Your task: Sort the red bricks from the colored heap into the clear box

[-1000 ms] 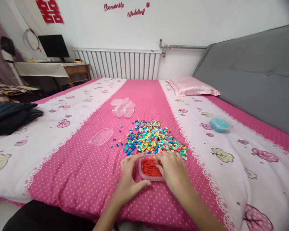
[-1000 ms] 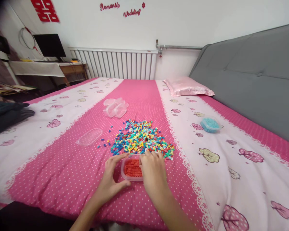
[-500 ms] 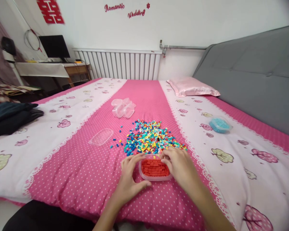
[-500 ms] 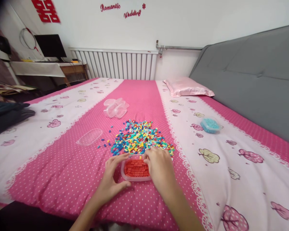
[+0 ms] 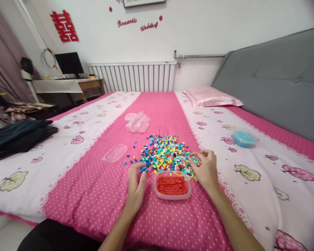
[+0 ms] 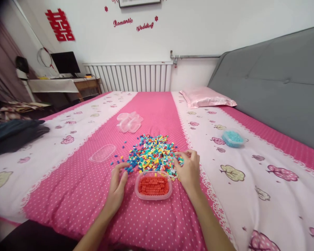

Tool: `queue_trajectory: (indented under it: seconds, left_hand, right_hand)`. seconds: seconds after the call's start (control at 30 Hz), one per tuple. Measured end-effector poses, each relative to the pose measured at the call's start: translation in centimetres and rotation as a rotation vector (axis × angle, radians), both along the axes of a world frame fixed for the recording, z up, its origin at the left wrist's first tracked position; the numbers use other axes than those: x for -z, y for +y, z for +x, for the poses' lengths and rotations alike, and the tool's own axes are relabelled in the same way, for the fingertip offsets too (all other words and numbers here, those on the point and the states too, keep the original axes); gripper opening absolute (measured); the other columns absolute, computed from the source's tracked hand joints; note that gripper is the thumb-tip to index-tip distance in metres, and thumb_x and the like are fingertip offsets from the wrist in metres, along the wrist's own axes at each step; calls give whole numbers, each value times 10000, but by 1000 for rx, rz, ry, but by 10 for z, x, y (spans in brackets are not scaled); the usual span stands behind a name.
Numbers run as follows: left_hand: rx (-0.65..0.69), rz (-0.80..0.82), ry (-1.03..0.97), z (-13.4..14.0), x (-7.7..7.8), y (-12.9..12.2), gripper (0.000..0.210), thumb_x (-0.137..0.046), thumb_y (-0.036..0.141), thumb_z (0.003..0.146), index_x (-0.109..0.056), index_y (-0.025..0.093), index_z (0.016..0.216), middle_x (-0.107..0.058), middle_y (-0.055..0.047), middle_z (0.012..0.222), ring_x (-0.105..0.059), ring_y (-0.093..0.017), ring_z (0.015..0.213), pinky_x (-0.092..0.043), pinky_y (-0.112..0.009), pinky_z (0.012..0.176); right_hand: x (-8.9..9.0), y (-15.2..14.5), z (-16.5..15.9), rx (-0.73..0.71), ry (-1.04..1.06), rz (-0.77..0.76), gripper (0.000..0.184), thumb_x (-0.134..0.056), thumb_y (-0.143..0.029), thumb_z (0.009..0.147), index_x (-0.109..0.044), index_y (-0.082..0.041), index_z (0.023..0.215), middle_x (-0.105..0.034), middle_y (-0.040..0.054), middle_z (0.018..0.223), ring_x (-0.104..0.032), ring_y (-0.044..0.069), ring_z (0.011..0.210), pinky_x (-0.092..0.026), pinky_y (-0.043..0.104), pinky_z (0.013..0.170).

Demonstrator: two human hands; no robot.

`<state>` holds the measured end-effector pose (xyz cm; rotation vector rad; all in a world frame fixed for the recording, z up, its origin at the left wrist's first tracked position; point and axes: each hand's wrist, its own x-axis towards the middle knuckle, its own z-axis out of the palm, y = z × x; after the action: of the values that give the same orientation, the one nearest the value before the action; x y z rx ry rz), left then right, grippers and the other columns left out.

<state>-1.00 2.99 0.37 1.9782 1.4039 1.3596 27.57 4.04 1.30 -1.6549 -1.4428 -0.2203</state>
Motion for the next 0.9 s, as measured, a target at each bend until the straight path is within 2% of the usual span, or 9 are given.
queue_trajectory:
  seconds: [0.1, 0.2, 0.27, 0.33, 0.4, 0.5, 0.67, 0.9]
  left_hand:
    - [-5, 10, 112, -2, -9, 31, 276, -413, 381, 1038, -601, 232, 1174, -655, -87, 1235, -562, -261, 1202, -428, -454, 1064]
    - [-1, -22, 267, -1, -20, 69, 220, -485, 288, 1010, -649, 222, 1140, -692, -82, 1191, -583, -272, 1174, -429, -508, 1073]
    - [7, -53, 377, 5, -29, 95, 183, -559, 266, 992, -672, 208, 1124, -700, -82, 1182, -593, -275, 1186, -441, -532, 1079]
    - [16, -68, 476, 15, -37, 118, 270, -618, 329, 984, -645, 170, 1200, -655, -89, 1259, -611, -254, 1192, -495, -514, 1048]
    - [14, -81, 561, 29, -45, 139, 338, -617, 375, 989, -617, 180, 1265, -626, -101, 1311, -638, -233, 1141, -556, -465, 980]
    - [10, -112, 665, 54, -51, 163, 358, -621, 376, 988, -604, 175, 1284, -627, -102, 1301, -649, -230, 1115, -575, -451, 947]
    - [10, -153, 778, 79, -45, 185, 366, -625, 376, 985, -601, 171, 1287, -628, -102, 1298, -650, -231, 1112, -577, -451, 942]
    - [-35, -170, 836, 83, -42, 196, 375, -629, 377, 983, -597, 167, 1291, -628, -102, 1295, -651, -233, 1111, -578, -454, 939]
  right_hand:
    - [28, 11, 10, 59, 20, 20, 297, -564, -383, 890, -771, -179, 952, -517, 127, 1032, -513, 293, 970, -442, 472, 947]
    - [42, 15, 13, 69, 33, 9, 320, -534, -396, 910, -758, -175, 969, -526, 120, 994, -511, 298, 974, -433, 483, 947]
    - [45, 16, 11, 69, 30, -1, 319, -528, -387, 917, -738, -179, 1037, -536, 119, 1010, -508, 297, 987, -428, 478, 953]
    - [46, 16, 10, 69, 23, -13, 339, -522, -367, 919, -700, -172, 1132, -545, 124, 1026, -504, 302, 996, -423, 479, 956]
    - [46, 17, 9, 71, 16, -26, 365, -514, -346, 922, -655, -161, 1204, -557, 130, 1034, -504, 308, 1008, -418, 481, 959]
    - [46, 19, 8, 80, 13, -35, 359, -496, -318, 928, -620, -154, 1223, -579, 138, 1053, -508, 312, 1033, -410, 482, 971]
    - [44, 19, 7, 81, -6, -62, 343, -492, -288, 939, -614, -144, 1225, -605, 139, 1053, -518, 301, 1016, -421, 448, 939]
    - [39, 19, 3, 89, 4, -112, 334, -491, -264, 947, -619, -153, 1235, -625, 133, 1082, -523, 291, 1054, -416, 415, 910]
